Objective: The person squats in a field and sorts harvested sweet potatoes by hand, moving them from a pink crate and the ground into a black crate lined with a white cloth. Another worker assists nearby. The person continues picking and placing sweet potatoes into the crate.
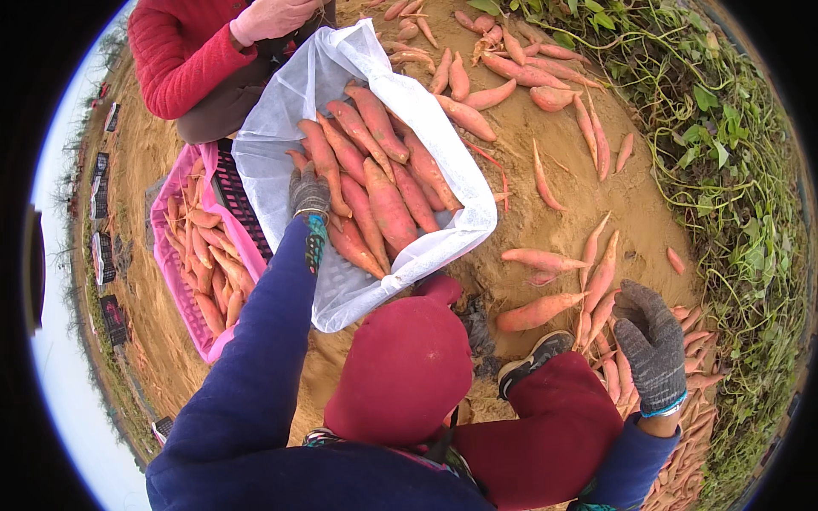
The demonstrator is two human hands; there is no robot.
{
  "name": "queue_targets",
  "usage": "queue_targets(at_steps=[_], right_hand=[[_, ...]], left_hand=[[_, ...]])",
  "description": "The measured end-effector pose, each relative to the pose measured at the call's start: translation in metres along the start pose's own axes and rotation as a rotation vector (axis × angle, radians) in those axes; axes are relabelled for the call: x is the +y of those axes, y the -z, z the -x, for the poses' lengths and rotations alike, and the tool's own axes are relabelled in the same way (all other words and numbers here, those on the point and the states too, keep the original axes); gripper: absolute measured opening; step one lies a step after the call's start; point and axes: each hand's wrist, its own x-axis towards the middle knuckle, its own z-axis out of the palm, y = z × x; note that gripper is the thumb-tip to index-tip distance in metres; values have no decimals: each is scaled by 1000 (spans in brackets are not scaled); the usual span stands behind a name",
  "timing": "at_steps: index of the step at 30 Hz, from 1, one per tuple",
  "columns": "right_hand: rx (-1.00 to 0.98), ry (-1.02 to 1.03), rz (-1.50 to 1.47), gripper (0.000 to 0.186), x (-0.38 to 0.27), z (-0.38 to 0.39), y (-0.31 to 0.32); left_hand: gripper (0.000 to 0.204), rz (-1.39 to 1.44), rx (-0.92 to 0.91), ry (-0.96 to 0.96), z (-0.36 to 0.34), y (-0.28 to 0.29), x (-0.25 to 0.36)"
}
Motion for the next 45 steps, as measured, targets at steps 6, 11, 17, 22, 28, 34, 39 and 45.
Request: queue_targets(at_steps=[6,11,17,22,28,34,39,45], right_hand=[[384,118,-106,36,47,44,64],[621,-149,-34,36,153,72,61],[490,-358,281,42,259,28,-10],[444,-475,542,57,286,-79,-27],[380,-587,612,68,312,-120,-27],[456,-191,160,49,236,-62,25],[272,484,619,50,77,30,26],[213,609,779,42,-6,60,24]], left_hand=[[70,-124,-336,-202,14,-30,0],[55,-250,-554,-332,-38,-13,28],[39,854,-655,-221,70,96,87],[38,874,-685,-395,166,140,201],[48,645,-731,-578,223,122,250],[49,481,-396,-1193,255,116,294],[46,142,-197,-1630,287,130,342],[49,-13,-700,-1447,274,175,311]])
